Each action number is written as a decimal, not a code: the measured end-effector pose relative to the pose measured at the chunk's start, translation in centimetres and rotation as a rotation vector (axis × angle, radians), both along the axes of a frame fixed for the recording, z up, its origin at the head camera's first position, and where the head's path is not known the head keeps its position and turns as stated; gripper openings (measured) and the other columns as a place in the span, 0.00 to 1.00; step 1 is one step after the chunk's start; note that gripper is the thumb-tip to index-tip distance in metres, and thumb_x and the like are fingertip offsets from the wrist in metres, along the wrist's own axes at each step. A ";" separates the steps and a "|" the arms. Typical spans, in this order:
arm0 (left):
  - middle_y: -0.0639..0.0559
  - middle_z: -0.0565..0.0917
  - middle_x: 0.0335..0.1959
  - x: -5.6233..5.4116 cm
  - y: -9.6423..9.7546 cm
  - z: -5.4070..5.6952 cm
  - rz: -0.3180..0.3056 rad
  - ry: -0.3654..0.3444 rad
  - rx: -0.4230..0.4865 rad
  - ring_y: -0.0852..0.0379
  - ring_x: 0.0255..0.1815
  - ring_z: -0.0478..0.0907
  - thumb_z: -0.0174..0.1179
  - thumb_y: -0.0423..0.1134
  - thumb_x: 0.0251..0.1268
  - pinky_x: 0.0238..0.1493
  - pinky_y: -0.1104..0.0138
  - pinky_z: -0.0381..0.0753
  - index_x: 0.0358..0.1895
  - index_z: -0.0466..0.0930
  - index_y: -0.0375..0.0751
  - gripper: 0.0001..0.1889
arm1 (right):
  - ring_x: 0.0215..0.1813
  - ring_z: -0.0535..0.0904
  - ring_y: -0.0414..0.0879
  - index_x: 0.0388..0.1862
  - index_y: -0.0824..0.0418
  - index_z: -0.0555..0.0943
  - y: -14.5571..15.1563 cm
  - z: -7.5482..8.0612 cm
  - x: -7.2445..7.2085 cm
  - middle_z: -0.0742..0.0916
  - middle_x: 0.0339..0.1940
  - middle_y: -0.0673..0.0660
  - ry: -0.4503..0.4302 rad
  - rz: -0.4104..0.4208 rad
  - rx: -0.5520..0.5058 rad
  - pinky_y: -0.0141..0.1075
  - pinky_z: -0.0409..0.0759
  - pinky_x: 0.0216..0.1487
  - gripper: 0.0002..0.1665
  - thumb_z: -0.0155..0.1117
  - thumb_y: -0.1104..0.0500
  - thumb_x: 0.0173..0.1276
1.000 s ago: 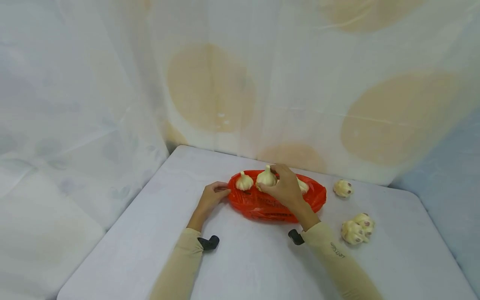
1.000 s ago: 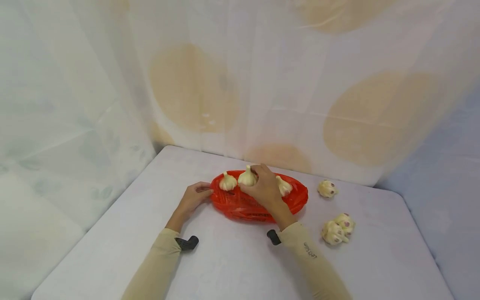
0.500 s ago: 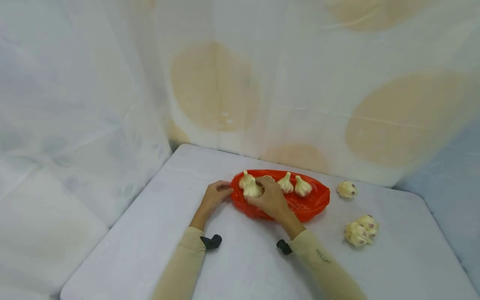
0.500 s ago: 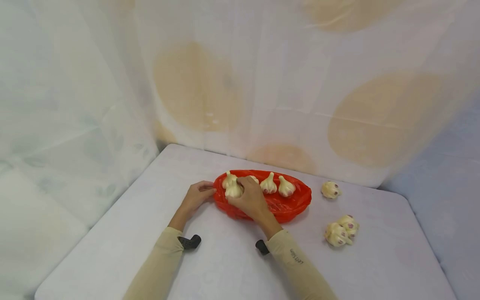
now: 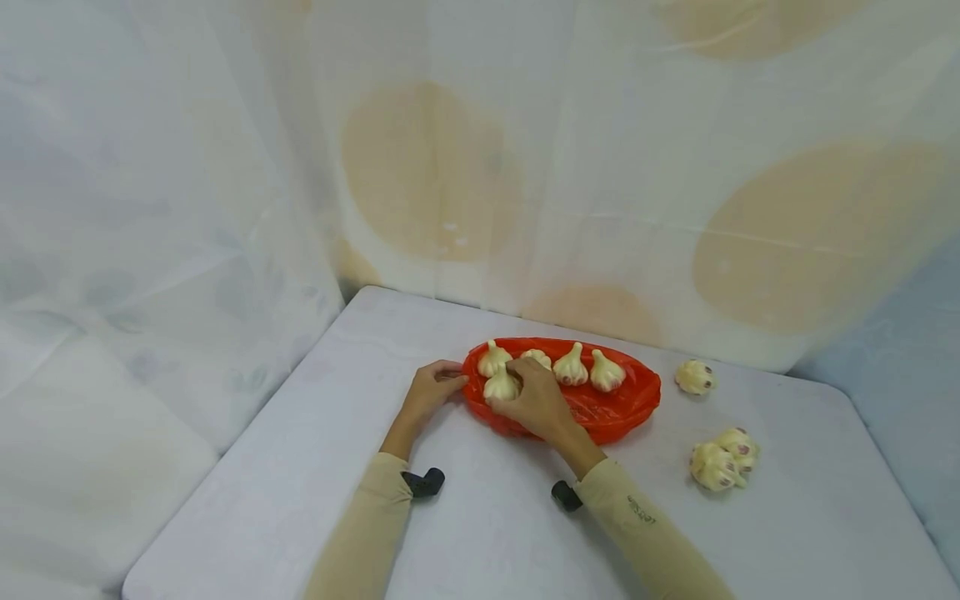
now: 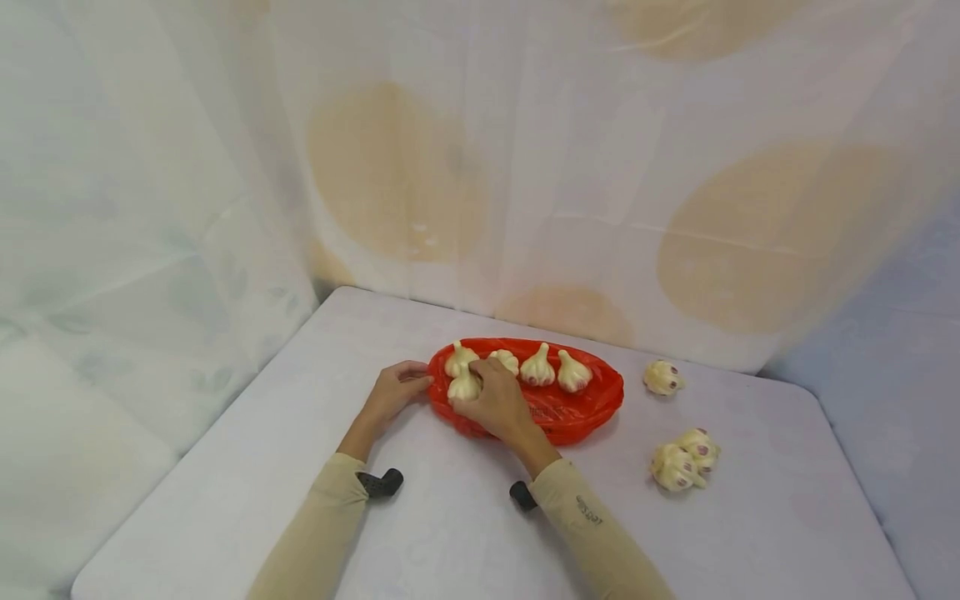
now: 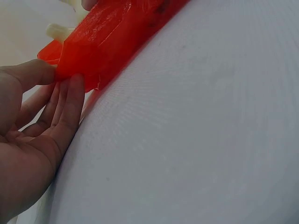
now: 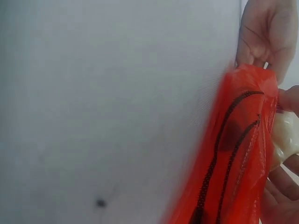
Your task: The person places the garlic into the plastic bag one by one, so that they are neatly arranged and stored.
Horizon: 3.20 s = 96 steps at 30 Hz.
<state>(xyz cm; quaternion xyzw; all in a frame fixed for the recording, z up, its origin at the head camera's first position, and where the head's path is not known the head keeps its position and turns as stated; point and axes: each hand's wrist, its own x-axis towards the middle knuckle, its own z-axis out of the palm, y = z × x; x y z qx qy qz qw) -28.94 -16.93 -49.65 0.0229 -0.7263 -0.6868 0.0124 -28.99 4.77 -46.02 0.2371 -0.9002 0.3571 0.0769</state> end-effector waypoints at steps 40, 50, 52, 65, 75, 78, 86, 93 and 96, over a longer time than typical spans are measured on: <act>0.42 0.83 0.44 -0.1 -0.2 0.1 -0.011 -0.018 0.010 0.51 0.40 0.83 0.64 0.34 0.63 0.42 0.62 0.85 0.51 0.80 0.35 0.14 | 0.48 0.78 0.42 0.57 0.62 0.79 0.4 -0.5 -0.9 0.84 0.50 0.51 -0.093 0.059 0.028 0.43 0.80 0.54 0.40 0.78 0.43 0.50; 0.42 0.83 0.44 -0.2 -0.2 0.1 -0.022 -0.013 0.020 0.51 0.40 0.83 0.64 0.33 0.64 0.42 0.62 0.85 0.52 0.80 0.35 0.14 | 0.37 0.75 0.43 0.44 0.55 0.80 0.7 -0.2 -0.9 0.82 0.34 0.44 -0.051 0.046 0.010 0.36 0.79 0.39 0.30 0.79 0.41 0.48; 0.42 0.83 0.44 -0.2 -0.2 0.1 -0.021 -0.010 0.017 0.51 0.40 0.83 0.64 0.33 0.64 0.42 0.62 0.85 0.52 0.80 0.34 0.14 | 0.38 0.76 0.43 0.44 0.57 0.81 0.8 0.0 -0.8 0.82 0.36 0.45 -0.049 0.047 0.001 0.37 0.80 0.41 0.30 0.80 0.42 0.48; 0.42 0.83 0.44 -0.3 -0.2 -0.3 -0.019 -0.014 0.006 0.51 0.40 0.83 0.64 0.34 0.64 0.43 0.62 0.85 0.52 0.80 0.36 0.14 | 0.51 0.82 0.50 0.56 0.61 0.80 2.4 2.2 -0.2 0.85 0.51 0.56 -0.067 0.052 -0.031 0.45 0.83 0.49 0.39 0.79 0.41 0.50; 0.42 0.83 0.44 -0.8 -0.2 -0.8 -0.020 -0.010 0.018 0.50 0.40 0.83 0.65 0.34 0.63 0.43 0.62 0.85 0.51 0.81 0.36 0.14 | 0.50 0.82 0.53 0.57 0.61 0.78 6.9 4.3 0.7 0.84 0.51 0.56 0.037 -0.008 0.014 0.45 0.83 0.47 0.38 0.77 0.42 0.52; 0.42 0.83 0.44 -1.1 -0.3 -0.9 -0.023 -0.006 0.025 0.51 0.40 0.83 0.64 0.33 0.63 0.43 0.62 0.85 0.51 0.81 0.35 0.14 | 0.48 0.83 0.53 0.56 0.61 0.79 8.7 4.8 0.9 0.84 0.49 0.55 0.086 -0.022 -0.006 0.45 0.84 0.45 0.37 0.79 0.45 0.52; 0.42 0.84 0.44 -1.4 -0.8 -0.9 -0.009 -0.014 0.009 0.51 0.41 0.83 0.65 0.33 0.62 0.43 0.62 0.85 0.51 0.81 0.35 0.14 | 0.47 0.82 0.55 0.55 0.64 0.79 13.3 5.7 1.3 0.86 0.47 0.60 0.195 -0.121 -0.001 0.51 0.83 0.45 0.36 0.80 0.48 0.51; 0.43 0.83 0.45 -1.5 -1.3 -1.2 0.005 -0.035 -0.030 0.51 0.42 0.82 0.65 0.36 0.63 0.44 0.63 0.84 0.52 0.81 0.37 0.15 | 0.47 0.83 0.59 0.57 0.65 0.77 17.4 6.0 1.9 0.85 0.47 0.63 0.178 -0.214 0.004 0.53 0.83 0.45 0.37 0.80 0.51 0.52; 0.43 0.83 0.45 -1.5 -1.7 -1.3 0.014 -0.028 -0.039 0.51 0.42 0.82 0.65 0.37 0.64 0.44 0.64 0.84 0.52 0.80 0.37 0.15 | 0.47 0.83 0.59 0.57 0.65 0.77 19.1 6.2 1.8 0.85 0.46 0.63 0.194 -0.202 0.055 0.52 0.83 0.43 0.35 0.80 0.54 0.52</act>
